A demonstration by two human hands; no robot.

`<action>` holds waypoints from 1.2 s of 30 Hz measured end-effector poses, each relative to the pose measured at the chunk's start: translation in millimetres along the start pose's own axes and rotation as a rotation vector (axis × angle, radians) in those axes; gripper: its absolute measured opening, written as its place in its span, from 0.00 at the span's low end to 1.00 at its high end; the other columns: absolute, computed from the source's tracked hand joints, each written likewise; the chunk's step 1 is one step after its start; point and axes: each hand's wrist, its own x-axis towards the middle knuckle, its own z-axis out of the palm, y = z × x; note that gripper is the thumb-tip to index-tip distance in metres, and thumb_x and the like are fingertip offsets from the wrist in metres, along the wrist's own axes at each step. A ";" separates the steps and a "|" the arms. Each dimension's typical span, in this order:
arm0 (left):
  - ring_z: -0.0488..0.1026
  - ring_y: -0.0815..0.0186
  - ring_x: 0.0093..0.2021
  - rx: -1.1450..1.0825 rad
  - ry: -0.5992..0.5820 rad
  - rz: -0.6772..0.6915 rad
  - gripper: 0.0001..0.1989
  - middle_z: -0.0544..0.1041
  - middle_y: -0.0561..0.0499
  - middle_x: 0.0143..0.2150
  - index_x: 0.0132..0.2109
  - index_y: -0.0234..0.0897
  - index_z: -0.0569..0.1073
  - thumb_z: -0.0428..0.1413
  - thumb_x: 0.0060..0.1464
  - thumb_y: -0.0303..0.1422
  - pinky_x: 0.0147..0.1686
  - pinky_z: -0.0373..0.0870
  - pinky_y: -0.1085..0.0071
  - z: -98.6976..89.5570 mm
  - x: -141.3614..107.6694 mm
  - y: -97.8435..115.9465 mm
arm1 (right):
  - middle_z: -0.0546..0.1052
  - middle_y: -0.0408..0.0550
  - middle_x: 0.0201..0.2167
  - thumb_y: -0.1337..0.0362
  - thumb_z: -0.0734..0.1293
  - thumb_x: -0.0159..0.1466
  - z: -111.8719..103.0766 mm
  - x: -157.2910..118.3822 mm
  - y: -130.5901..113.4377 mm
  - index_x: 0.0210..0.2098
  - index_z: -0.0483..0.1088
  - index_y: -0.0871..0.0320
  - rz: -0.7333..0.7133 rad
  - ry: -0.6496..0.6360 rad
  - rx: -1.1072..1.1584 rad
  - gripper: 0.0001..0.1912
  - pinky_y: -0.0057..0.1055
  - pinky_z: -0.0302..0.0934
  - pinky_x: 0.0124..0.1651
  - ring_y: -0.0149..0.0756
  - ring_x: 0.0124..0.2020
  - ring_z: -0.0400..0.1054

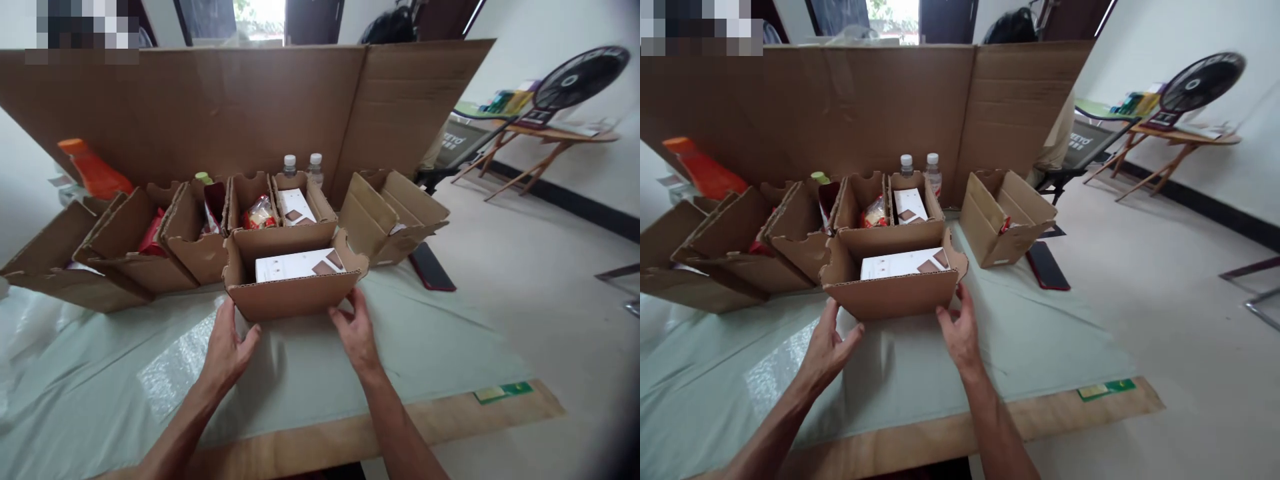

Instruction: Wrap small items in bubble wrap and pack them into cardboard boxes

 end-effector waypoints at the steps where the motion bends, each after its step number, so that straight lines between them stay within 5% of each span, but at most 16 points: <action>1: 0.74 0.47 0.59 -0.035 0.007 -0.032 0.29 0.76 0.41 0.58 0.65 0.41 0.64 0.56 0.56 0.34 0.56 0.75 0.49 6.3 -2.4 3.7 | 0.74 0.60 0.59 0.53 0.69 0.63 0.8 2.0 -0.1 0.62 0.65 0.56 0.019 -0.045 0.032 0.31 0.40 0.73 0.47 0.44 0.49 0.75; 4: 0.74 0.47 0.59 -0.129 0.029 -0.071 0.27 0.75 0.41 0.57 0.63 0.41 0.65 0.55 0.57 0.35 0.56 0.74 0.50 25.5 -17.5 16.8 | 0.78 0.56 0.49 0.52 0.70 0.63 -10.9 -3.8 4.8 0.58 0.67 0.57 0.056 -0.062 0.086 0.28 0.38 0.73 0.44 0.39 0.38 0.76; 8: 0.69 0.45 0.66 -0.273 -0.041 -0.011 0.35 0.71 0.37 0.64 0.69 0.40 0.60 0.56 0.55 0.33 0.64 0.67 0.45 59.3 -20.3 38.2 | 0.79 0.53 0.43 0.51 0.72 0.61 -49.4 -4.3 15.8 0.53 0.70 0.58 0.069 0.112 0.046 0.26 0.37 0.72 0.43 0.40 0.38 0.75; 11: 0.63 0.44 0.71 -0.384 -0.183 0.067 0.43 0.65 0.36 0.71 0.74 0.39 0.52 0.57 0.53 0.32 0.69 0.62 0.43 82.1 -2.7 53.4 | 0.78 0.57 0.51 0.52 0.73 0.60 -71.9 12.1 17.4 0.57 0.69 0.58 0.046 0.197 0.077 0.30 0.42 0.70 0.53 0.45 0.50 0.74; 14: 0.58 0.46 0.74 -0.379 -0.235 0.132 0.45 0.59 0.35 0.75 0.75 0.40 0.48 0.56 0.53 0.31 0.71 0.60 0.44 86.5 5.2 57.9 | 0.70 0.62 0.65 0.53 0.73 0.58 -72.2 14.0 15.1 0.64 0.65 0.60 0.030 0.289 0.183 0.38 0.51 0.60 0.67 0.51 0.66 0.64; 18: 0.62 0.48 0.72 -0.186 -0.168 0.188 0.34 0.64 0.37 0.72 0.70 0.44 0.62 0.56 0.58 0.30 0.69 0.64 0.45 49.2 -22.4 30.3 | 0.67 0.65 0.67 0.52 0.70 0.63 -45.8 -40.5 12.0 0.67 0.64 0.61 0.126 0.309 0.092 0.36 0.56 0.58 0.68 0.54 0.68 0.64; 22: 0.67 0.50 0.68 0.091 0.033 0.069 0.20 0.70 0.40 0.67 0.58 0.45 0.73 0.54 0.61 0.29 0.66 0.66 0.45 -22.5 -66.2 -25.0 | 0.71 0.57 0.65 0.54 0.66 0.69 -17.1 -92.1 -0.5 0.56 0.75 0.54 0.020 -0.151 -0.192 0.19 0.52 0.64 0.65 0.50 0.65 0.67; 24: 0.68 0.50 0.67 0.245 0.128 -0.059 0.17 0.72 0.40 0.64 0.56 0.43 0.75 0.54 0.61 0.31 0.65 0.67 0.46 -59.2 -81.7 -55.1 | 0.74 0.54 0.63 0.56 0.65 0.70 3.9 -91.6 -11.3 0.51 0.77 0.53 -0.113 -0.330 -0.236 0.15 0.49 0.66 0.64 0.47 0.62 0.69; 27: 0.67 0.44 0.66 0.447 0.190 -0.218 0.17 0.73 0.37 0.61 0.54 0.40 0.75 0.56 0.61 0.38 0.64 0.66 0.42 -97.9 -92.7 -94.3 | 0.72 0.54 0.64 0.59 0.66 0.68 51.5 -70.6 -31.0 0.58 0.74 0.51 -0.307 -0.455 -0.283 0.20 0.49 0.67 0.64 0.47 0.63 0.69; 32: 0.62 0.38 0.69 0.508 0.157 -0.318 0.17 0.74 0.36 0.60 0.49 0.39 0.76 0.56 0.58 0.43 0.65 0.63 0.37 -106.0 -90.3 -123.0 | 0.61 0.57 0.73 0.62 0.71 0.61 142.4 -44.4 -52.8 0.68 0.65 0.50 -0.530 -0.692 -0.473 0.36 0.58 0.63 0.63 0.59 0.69 0.60; 36: 0.65 0.41 0.67 0.351 0.191 -0.316 0.08 0.76 0.37 0.59 0.35 0.40 0.74 0.54 0.56 0.38 0.64 0.65 0.42 -101.9 -84.6 -111.1 | 0.71 0.58 0.65 0.68 0.67 0.61 161.2 -28.5 -42.3 0.61 0.72 0.53 -0.441 -0.578 -0.528 0.27 0.54 0.65 0.58 0.57 0.61 0.68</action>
